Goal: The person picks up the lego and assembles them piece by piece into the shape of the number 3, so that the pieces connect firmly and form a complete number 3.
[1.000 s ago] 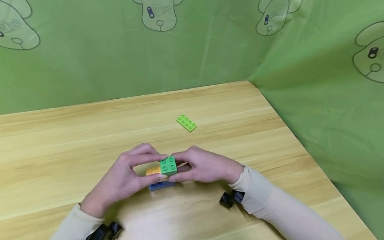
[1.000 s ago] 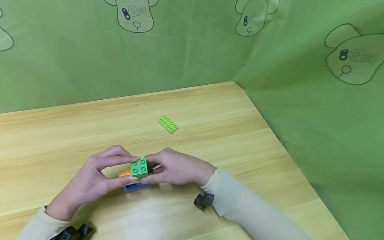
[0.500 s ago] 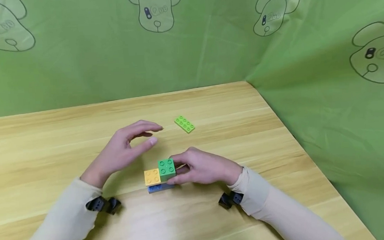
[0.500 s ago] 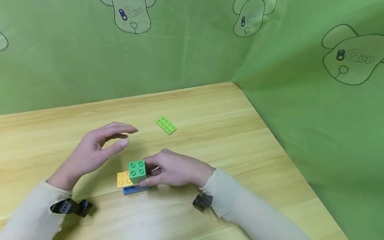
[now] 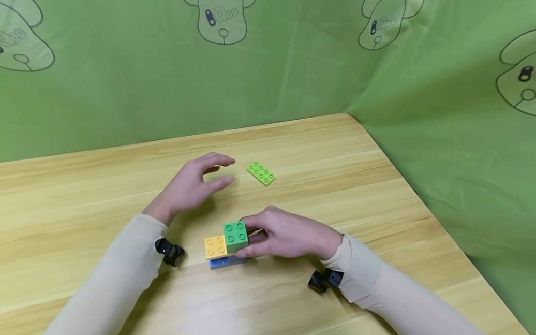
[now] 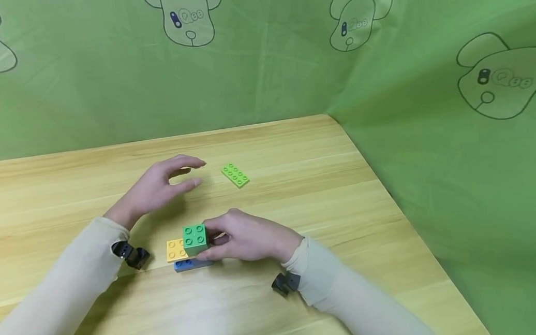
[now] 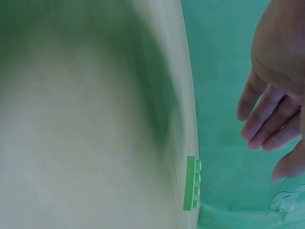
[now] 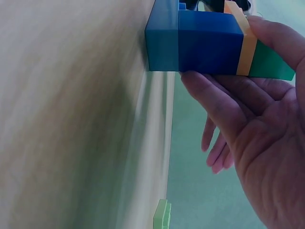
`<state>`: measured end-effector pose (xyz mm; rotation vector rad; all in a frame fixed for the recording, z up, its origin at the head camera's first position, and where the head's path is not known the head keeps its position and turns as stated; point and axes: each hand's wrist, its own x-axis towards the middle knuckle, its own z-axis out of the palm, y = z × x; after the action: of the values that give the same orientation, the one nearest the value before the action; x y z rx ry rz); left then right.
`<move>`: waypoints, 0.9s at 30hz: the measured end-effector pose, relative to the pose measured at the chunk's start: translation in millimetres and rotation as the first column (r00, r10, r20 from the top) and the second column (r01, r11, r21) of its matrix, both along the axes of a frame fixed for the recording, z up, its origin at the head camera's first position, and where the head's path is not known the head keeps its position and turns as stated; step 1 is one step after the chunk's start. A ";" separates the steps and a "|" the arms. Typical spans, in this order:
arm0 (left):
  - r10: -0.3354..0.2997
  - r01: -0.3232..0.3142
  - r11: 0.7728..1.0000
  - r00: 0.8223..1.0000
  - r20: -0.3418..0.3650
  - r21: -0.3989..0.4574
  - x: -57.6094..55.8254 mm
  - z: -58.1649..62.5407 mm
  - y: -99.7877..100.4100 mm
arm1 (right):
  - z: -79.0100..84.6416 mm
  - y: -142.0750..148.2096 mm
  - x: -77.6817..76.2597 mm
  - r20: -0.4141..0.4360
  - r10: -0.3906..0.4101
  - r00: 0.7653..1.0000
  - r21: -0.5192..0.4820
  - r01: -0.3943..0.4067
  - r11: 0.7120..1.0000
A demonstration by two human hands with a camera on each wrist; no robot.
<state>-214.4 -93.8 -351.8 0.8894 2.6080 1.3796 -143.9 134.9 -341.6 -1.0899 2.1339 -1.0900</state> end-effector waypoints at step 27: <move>-0.075 0.108 0.931 0.991 0.107 -0.349 -64.1 -5.2 51.9 | 0.5 -1.2 1.3 0.022 0.003 1.000 -0.001 -0.003 1.000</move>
<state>-278.6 -41.9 -357.0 0.8560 2.5873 0.8623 -142.6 133.6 -341.1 -1.0763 2.1138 -1.0966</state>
